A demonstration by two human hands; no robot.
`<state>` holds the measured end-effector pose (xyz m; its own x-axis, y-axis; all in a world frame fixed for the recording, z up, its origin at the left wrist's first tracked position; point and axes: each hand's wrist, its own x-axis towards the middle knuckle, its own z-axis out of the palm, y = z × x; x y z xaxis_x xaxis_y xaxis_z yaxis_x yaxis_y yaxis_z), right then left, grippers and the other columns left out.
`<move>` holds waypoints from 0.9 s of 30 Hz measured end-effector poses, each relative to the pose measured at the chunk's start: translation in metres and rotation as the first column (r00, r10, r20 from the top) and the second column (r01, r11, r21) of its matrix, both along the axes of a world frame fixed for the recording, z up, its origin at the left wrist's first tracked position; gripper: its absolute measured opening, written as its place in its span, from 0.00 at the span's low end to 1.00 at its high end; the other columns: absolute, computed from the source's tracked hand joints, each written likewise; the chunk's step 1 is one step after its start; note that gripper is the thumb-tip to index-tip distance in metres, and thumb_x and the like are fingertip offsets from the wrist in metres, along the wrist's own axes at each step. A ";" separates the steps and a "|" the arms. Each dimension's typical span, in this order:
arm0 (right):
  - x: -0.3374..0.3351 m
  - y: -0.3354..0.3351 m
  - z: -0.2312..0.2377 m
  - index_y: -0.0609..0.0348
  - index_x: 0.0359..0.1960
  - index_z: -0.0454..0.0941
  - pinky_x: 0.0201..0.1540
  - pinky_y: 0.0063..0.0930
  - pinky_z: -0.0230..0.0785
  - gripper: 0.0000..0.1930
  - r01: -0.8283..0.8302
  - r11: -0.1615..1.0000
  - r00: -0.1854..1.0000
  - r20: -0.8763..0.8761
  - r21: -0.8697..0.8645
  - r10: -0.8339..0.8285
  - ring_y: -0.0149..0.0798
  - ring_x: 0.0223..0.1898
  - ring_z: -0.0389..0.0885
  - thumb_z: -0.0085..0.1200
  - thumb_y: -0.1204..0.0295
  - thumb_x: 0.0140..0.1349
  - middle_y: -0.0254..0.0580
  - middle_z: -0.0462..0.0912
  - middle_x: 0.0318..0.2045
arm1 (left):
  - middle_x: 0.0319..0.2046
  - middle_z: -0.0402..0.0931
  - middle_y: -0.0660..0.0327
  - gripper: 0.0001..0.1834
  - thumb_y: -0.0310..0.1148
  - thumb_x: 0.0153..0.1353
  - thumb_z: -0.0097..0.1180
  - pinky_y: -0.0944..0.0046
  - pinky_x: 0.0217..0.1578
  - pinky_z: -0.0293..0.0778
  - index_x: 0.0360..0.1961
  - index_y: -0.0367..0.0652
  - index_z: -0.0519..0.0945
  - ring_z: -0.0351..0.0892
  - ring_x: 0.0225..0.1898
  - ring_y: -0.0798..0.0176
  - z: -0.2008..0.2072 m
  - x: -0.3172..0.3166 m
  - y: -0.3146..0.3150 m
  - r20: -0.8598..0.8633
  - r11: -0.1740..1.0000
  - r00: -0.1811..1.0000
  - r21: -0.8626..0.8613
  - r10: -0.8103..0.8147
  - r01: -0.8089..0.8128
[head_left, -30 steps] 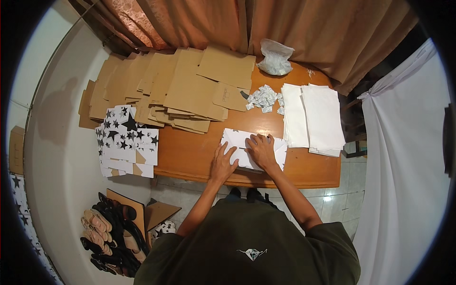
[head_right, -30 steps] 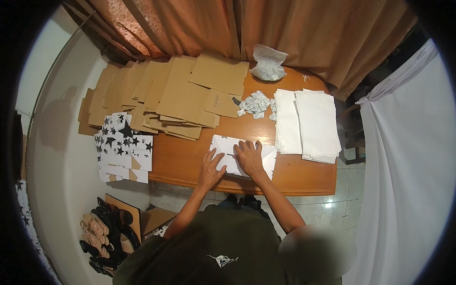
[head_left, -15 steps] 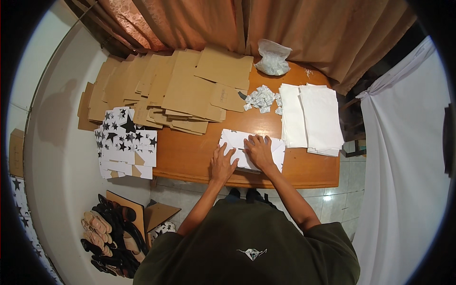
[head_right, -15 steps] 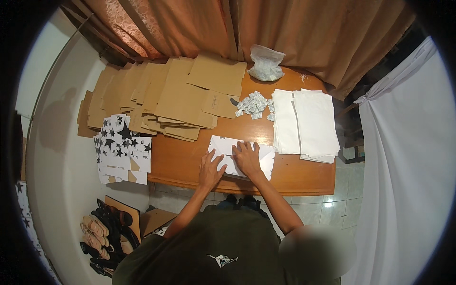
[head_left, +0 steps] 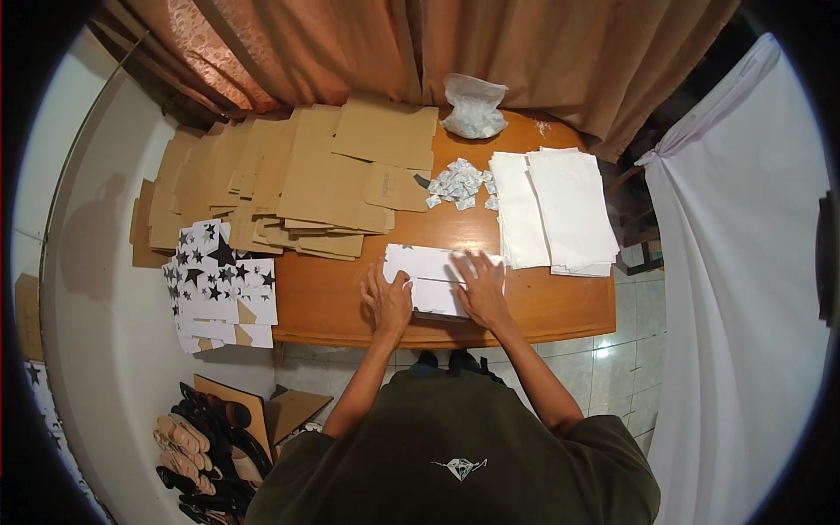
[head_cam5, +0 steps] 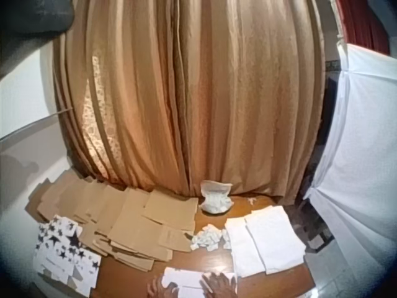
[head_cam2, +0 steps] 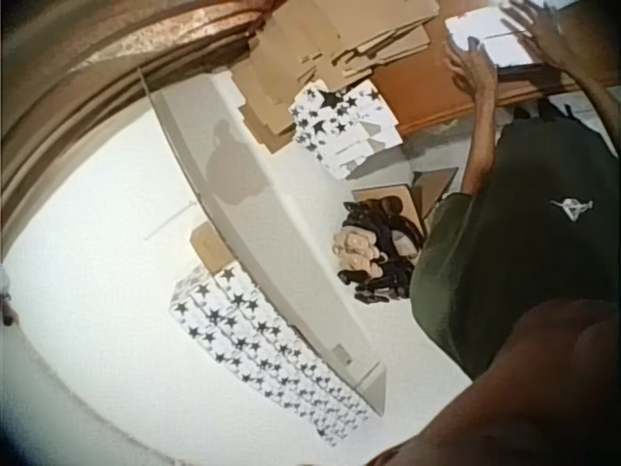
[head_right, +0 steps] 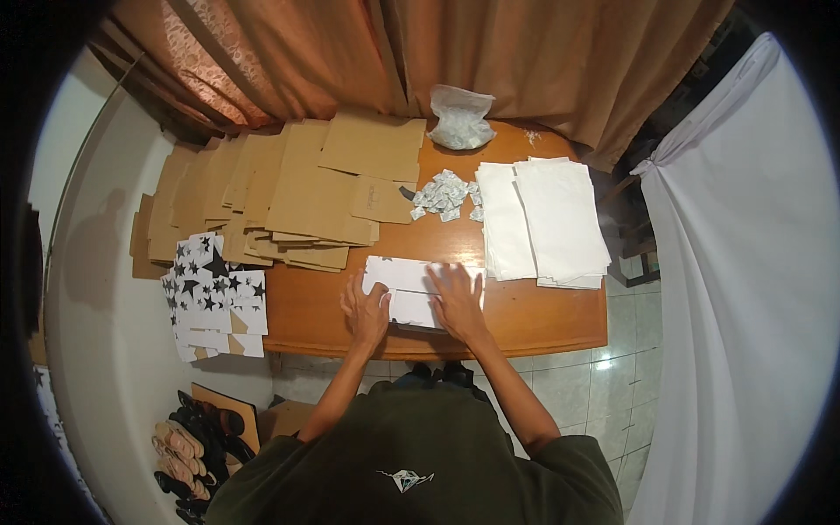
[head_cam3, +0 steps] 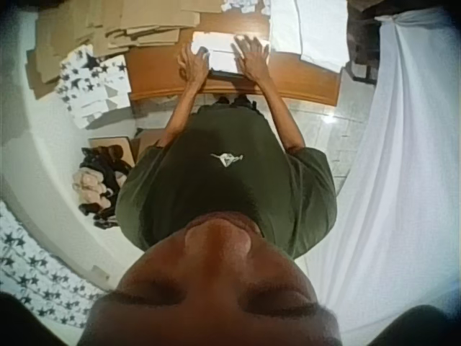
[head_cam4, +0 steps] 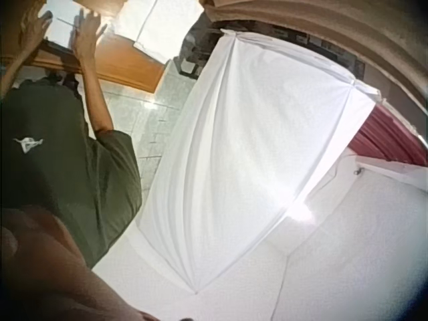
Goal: Folding cardboard sheets into shoe boxes and placing them on a storage shelf.
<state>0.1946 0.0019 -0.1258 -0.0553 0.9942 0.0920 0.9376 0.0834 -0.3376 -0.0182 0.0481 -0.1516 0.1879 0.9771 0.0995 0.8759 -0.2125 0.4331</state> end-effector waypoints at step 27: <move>0.075 -0.005 0.082 0.63 0.62 0.67 0.60 0.35 0.62 0.31 0.487 0.871 0.325 -0.940 0.070 -0.106 0.40 0.53 0.73 0.49 0.47 0.71 0.51 0.74 0.53 | 0.62 0.67 0.45 0.49 0.54 0.56 0.73 0.48 0.63 0.66 0.70 0.38 0.62 0.69 0.63 0.48 0.104 -0.015 0.035 0.802 0.993 0.586 0.116 -0.115 0.037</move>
